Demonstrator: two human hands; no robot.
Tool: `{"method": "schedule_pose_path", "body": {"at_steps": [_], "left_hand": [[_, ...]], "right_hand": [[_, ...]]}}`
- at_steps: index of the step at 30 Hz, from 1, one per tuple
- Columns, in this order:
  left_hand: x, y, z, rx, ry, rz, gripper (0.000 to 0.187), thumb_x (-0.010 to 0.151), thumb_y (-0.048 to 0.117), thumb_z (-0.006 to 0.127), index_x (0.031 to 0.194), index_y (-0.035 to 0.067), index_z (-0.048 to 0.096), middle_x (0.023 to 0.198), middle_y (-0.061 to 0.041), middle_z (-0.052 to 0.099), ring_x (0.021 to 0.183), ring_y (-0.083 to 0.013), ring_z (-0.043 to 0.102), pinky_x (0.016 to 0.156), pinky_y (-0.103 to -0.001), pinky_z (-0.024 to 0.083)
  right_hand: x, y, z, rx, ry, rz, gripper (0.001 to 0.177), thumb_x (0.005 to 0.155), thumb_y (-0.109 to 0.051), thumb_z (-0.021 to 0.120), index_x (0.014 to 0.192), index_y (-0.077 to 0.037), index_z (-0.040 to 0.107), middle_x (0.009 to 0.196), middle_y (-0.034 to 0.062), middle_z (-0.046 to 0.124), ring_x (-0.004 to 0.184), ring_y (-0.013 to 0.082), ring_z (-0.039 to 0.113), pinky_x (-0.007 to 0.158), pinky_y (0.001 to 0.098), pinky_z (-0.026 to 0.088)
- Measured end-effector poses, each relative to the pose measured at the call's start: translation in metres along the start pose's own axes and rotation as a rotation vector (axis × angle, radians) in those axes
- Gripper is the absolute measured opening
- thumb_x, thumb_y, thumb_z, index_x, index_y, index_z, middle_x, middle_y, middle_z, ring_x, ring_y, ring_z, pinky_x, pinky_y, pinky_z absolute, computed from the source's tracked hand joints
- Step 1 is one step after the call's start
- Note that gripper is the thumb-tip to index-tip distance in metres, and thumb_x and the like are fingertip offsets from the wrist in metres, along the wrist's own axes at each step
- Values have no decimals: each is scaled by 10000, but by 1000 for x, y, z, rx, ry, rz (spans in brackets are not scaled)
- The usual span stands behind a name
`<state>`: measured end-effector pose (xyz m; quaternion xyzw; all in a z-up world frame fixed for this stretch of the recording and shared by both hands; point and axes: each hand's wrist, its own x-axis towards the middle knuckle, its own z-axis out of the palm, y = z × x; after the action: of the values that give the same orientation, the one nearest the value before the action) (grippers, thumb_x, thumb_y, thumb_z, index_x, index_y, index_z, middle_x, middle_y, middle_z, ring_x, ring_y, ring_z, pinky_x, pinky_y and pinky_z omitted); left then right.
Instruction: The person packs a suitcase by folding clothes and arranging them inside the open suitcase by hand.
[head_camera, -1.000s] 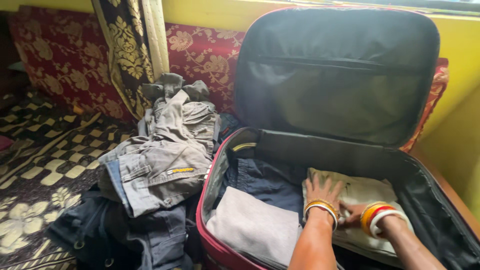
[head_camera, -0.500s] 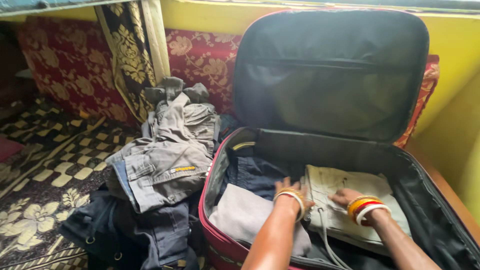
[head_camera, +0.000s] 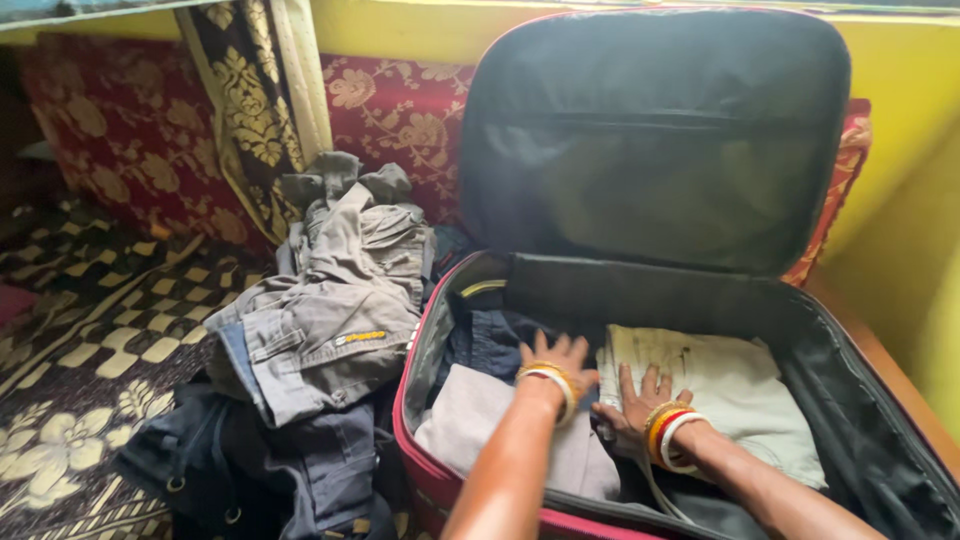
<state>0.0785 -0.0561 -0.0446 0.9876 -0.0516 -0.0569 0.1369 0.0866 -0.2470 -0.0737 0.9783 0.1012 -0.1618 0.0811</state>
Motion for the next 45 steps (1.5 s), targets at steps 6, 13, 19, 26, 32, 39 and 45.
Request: {"method": "schedule_pose_path", "body": {"at_steps": [6, 13, 19, 26, 32, 39, 45], "left_hand": [[-35, -17, -20, 155, -171, -180, 844, 941, 702, 458, 1636, 301, 197, 1734, -66, 38, 1562, -494, -95, 1224, -671, 12], [-18, -25, 2, 154, -261, -222, 811, 962, 676, 464, 1642, 297, 236, 1738, -94, 34, 1567, -498, -76, 1235, -645, -9], [17, -44, 38, 227, 62, -180, 800, 962, 443, 556, 1650, 192, 236, 1720, -65, 110, 1526, -521, 4, 1167, -674, 24], [4, -34, 8, 224, -79, -244, 786, 989, 520, 524, 1648, 234, 205, 1732, -105, 67, 1576, -430, -23, 1228, -650, -22], [11, -47, 19, 152, -22, -256, 817, 961, 543, 556, 1638, 230, 222, 1711, -101, 139, 1574, -425, 28, 1224, -644, 6], [20, -57, 12, 32, 143, -300, 874, 855, 499, 703, 1600, 129, 435, 1580, -98, 485, 1559, -307, 346, 1277, -568, 200], [-9, -45, 23, 60, -64, -248, 844, 934, 596, 597, 1597, 148, 329, 1707, -106, 167, 1584, -417, -1, 1225, -648, 11]], "right_hand": [[-18, -18, -18, 65, 194, -106, 1041, 861, -857, 351, 1645, -196, 174, 1665, 251, 161, 1541, 459, 147, 1136, 690, 246], [-11, -39, -66, -39, -53, -157, 816, 917, -777, 332, 1596, -326, 313, 1697, 226, 66, 1563, 474, 74, 1191, 685, 178], [48, -62, -73, 50, 32, -271, 684, 948, -638, 298, 1589, -401, 321, 1696, 183, 142, 1550, 484, 146, 1226, 680, 156], [41, -92, -43, 23, -91, -301, 872, 925, -738, 383, 1651, -359, 82, 1679, 241, -51, 1552, 496, -29, 1191, 720, 36], [53, -84, -39, 123, -47, -322, 830, 940, -717, 399, 1645, -338, 177, 1680, 256, 45, 1567, 470, 54, 1234, 671, 69], [71, -61, 0, 176, -37, -479, 707, 1023, -645, 358, 1611, -252, 345, 1601, 277, 358, 1518, 506, 267, 1243, 605, 276], [-30, -93, -12, 73, -228, -363, 760, 966, -682, 206, 1630, -312, 201, 1676, 289, 51, 1565, 483, 41, 1208, 704, 143]]}}
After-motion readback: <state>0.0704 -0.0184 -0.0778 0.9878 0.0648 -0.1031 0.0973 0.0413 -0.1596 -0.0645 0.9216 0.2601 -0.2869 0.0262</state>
